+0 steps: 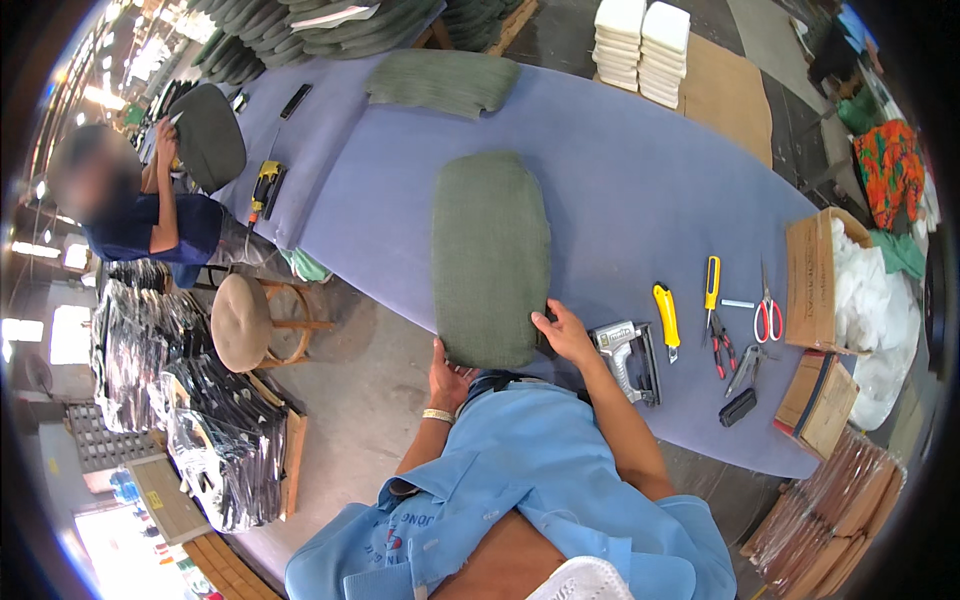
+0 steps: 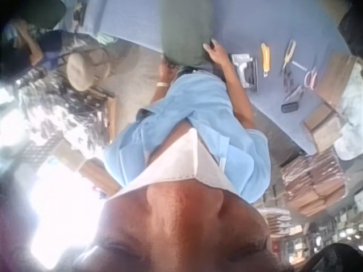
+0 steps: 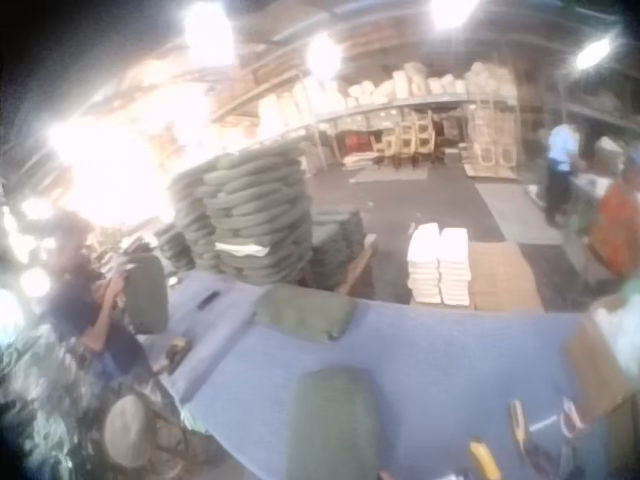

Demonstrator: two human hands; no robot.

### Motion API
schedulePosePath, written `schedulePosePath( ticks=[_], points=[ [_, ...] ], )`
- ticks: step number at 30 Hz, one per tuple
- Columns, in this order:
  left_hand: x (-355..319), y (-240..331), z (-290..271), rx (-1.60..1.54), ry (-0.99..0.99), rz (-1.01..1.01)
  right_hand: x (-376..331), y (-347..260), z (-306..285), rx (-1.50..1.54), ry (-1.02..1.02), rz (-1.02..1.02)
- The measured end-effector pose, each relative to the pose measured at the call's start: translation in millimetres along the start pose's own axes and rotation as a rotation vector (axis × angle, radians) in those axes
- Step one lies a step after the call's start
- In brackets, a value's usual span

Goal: The person staples green fabric onto a foam cushion using a staple gun, then trims excess fabric with a utility knife. The person repeats this process on multiple cushions, stacking the finished items on the table.

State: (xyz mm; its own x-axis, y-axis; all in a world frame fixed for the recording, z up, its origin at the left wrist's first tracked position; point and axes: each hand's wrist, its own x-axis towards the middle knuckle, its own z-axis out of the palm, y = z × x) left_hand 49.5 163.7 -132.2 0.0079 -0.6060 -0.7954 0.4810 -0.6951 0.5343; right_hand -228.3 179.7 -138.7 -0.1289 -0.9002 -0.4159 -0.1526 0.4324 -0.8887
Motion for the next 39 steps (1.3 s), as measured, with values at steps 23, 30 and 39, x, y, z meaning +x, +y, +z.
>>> schedulePosePath(
  ticks=[23, 30, 39],
  points=[
    [-39, 36, 1, -0.127, -0.209, 0.181, -67, -145, 21, 0.09, -0.287, -0.191],
    [-88, 18, -94, 0.215, -0.198, -0.304, -81, -158, -40, 0.374, -0.018, -0.499],
    [-41, 76, -95, 0.623, -0.323, -0.282, 5, -64, -103, 0.15, 0.307, -0.411]
  ],
)
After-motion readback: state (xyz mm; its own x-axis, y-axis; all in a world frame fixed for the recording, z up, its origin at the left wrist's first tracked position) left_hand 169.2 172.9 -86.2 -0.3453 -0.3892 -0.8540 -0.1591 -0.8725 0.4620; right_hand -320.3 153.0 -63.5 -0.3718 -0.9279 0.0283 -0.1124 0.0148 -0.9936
